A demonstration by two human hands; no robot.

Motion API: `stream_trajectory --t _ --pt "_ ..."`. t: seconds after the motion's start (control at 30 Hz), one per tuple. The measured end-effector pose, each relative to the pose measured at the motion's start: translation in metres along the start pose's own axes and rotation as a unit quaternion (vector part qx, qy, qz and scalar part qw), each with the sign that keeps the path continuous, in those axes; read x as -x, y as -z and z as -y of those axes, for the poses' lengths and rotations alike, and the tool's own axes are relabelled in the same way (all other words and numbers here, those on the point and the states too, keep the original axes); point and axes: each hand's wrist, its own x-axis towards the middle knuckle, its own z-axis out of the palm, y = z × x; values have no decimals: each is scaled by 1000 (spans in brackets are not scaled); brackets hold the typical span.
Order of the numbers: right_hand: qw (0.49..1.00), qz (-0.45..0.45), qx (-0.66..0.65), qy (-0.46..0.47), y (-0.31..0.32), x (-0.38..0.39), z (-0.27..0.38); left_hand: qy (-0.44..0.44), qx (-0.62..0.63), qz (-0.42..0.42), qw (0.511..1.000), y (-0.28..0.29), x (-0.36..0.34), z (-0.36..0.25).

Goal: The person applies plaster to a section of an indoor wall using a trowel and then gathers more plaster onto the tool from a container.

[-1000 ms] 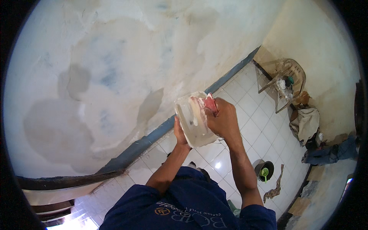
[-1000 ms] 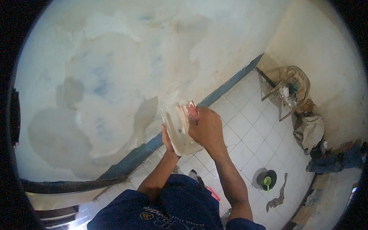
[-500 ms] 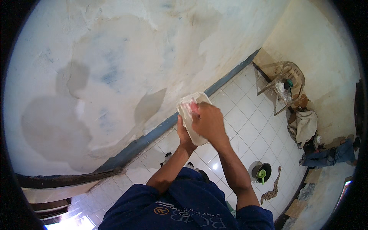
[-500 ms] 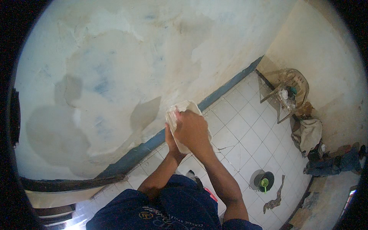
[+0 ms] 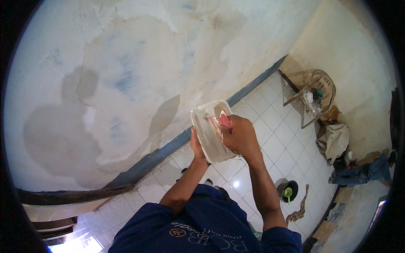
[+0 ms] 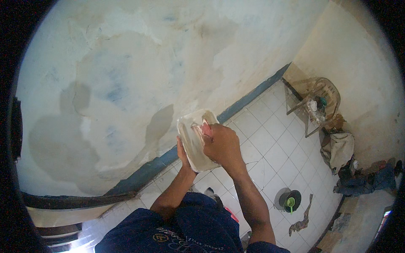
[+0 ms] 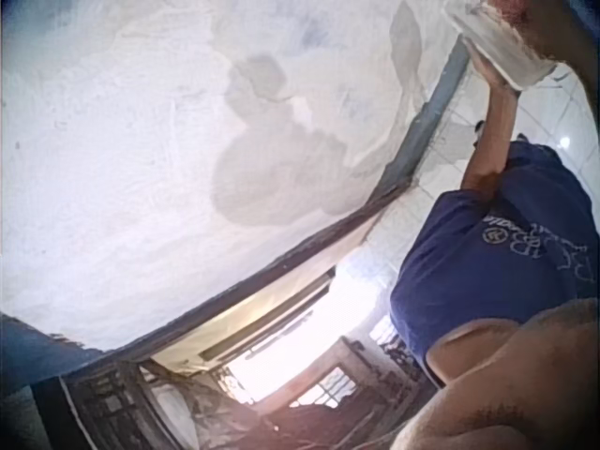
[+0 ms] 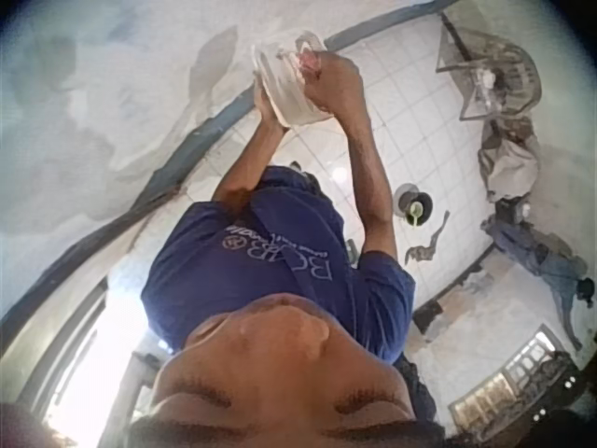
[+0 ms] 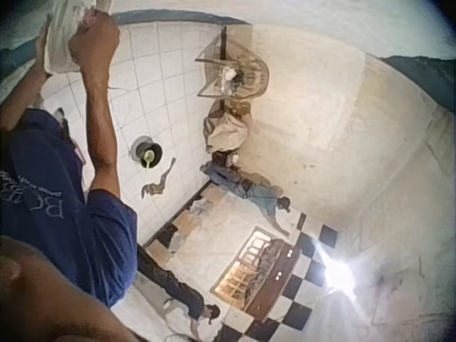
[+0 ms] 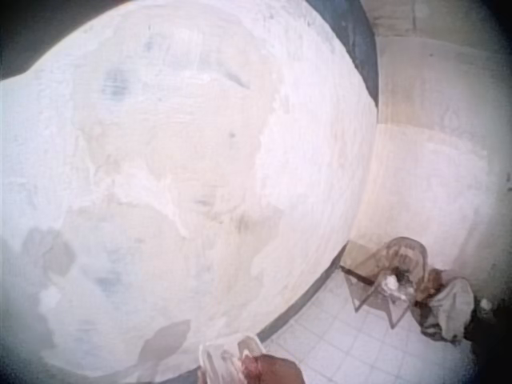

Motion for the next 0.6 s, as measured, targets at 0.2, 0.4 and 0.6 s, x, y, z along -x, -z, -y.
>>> stream_trajectory --t 0.2,0.4,0.6 --pt "999 -5 14 35 12 -8 -2 26 19 4 999 -1 0 -1" --pt "970 141 131 147 42 -26 11 106 162 171 966 11 0 -3" --pt "951 174 204 154 27 -25 14 109 -2 19 994 -5 8 3"
